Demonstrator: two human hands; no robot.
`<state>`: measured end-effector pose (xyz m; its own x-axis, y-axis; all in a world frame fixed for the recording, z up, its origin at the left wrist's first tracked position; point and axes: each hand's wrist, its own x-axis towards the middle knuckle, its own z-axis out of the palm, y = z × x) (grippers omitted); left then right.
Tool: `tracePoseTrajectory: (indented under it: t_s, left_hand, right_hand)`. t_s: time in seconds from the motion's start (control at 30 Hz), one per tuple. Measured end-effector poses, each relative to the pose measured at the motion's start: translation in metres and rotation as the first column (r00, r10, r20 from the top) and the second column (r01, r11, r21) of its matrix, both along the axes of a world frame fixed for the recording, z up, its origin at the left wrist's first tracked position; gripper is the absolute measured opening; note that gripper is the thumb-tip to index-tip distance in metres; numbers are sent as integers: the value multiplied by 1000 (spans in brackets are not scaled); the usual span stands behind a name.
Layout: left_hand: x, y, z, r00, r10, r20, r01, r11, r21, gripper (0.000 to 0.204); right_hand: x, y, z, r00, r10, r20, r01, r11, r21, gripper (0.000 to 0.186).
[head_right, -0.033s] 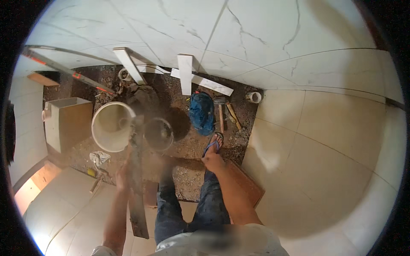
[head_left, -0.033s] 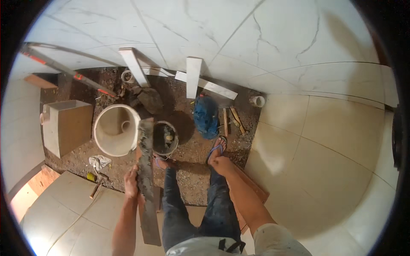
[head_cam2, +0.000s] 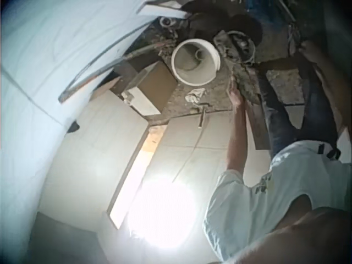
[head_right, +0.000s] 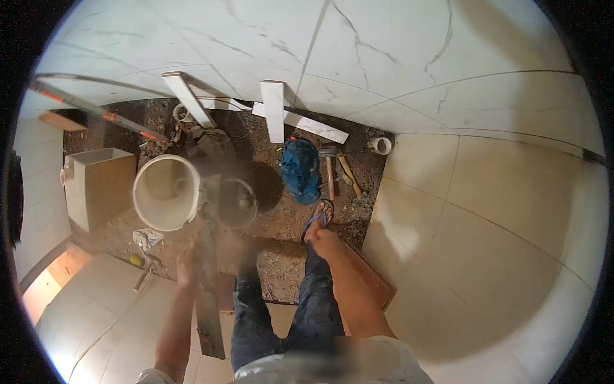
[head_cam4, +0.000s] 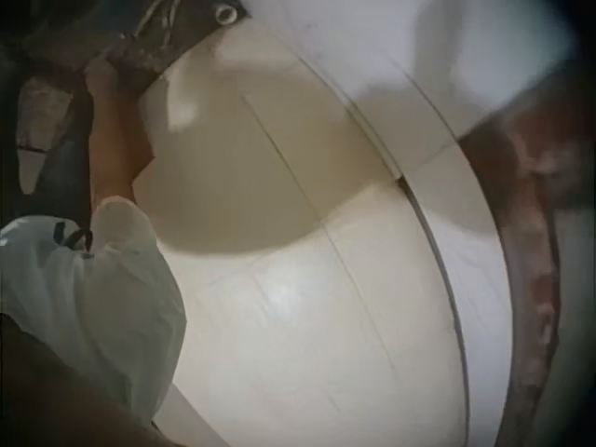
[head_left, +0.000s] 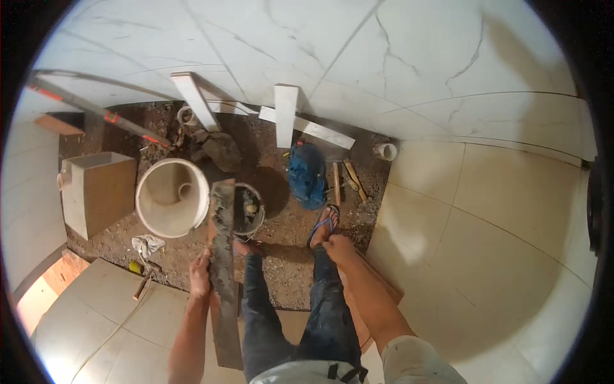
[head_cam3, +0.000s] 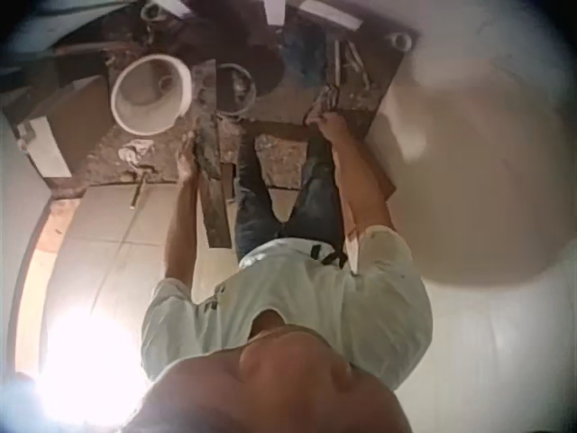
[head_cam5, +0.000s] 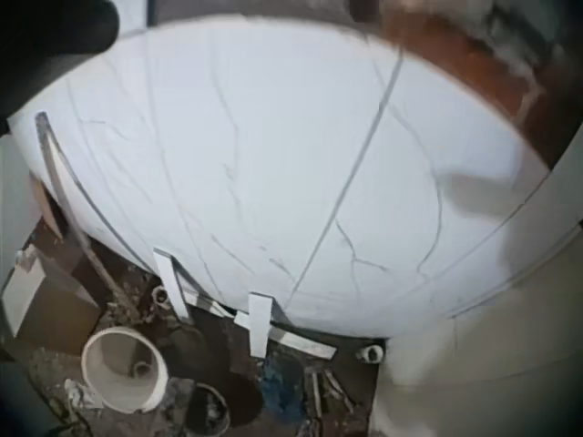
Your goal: The person pours water into a bucket to mix mortar, applies the mortar onto a tile using a trowel, places the tile onto the wall, and taps it into place with a rubber mallet.
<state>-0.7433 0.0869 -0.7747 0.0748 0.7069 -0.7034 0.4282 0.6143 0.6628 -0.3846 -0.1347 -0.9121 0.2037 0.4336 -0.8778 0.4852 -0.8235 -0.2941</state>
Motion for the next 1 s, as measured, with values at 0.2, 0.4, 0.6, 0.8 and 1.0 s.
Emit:
tracePoseTrajectory:
  t_s: [0.2, 0.4, 0.6, 0.8, 1.0]
  left_hand:
    - [87, -32, -88, 997, 70, 37, -59, 967, -246, 40]
    - [145, -53, -176, 999, 37, -12, -39, 958, -283, 45]
    - [170, -29, -187, 990, 102, 100, -74, 965, -252, 47]
    - [194, -14, -140, 981, -103, 166, 127, 982, -140, 43]
    - [225, 12, 23, 921, -273, 278, 233, 958, 167, 43]
  right_hand:
    - [81, -46, -149, 965, -207, 161, 232, 960, -156, 42]
    - [125, -16, -297, 947, -174, 269, 191, 981, -39, 62]
    - [111, 37, -334, 946, -186, 264, 226, 966, -129, 83]
    - [151, -13, -250, 873, -389, 293, 357, 921, 160, 40]
    - [91, -65, 0, 932, -274, 238, 142, 878, 457, 43]
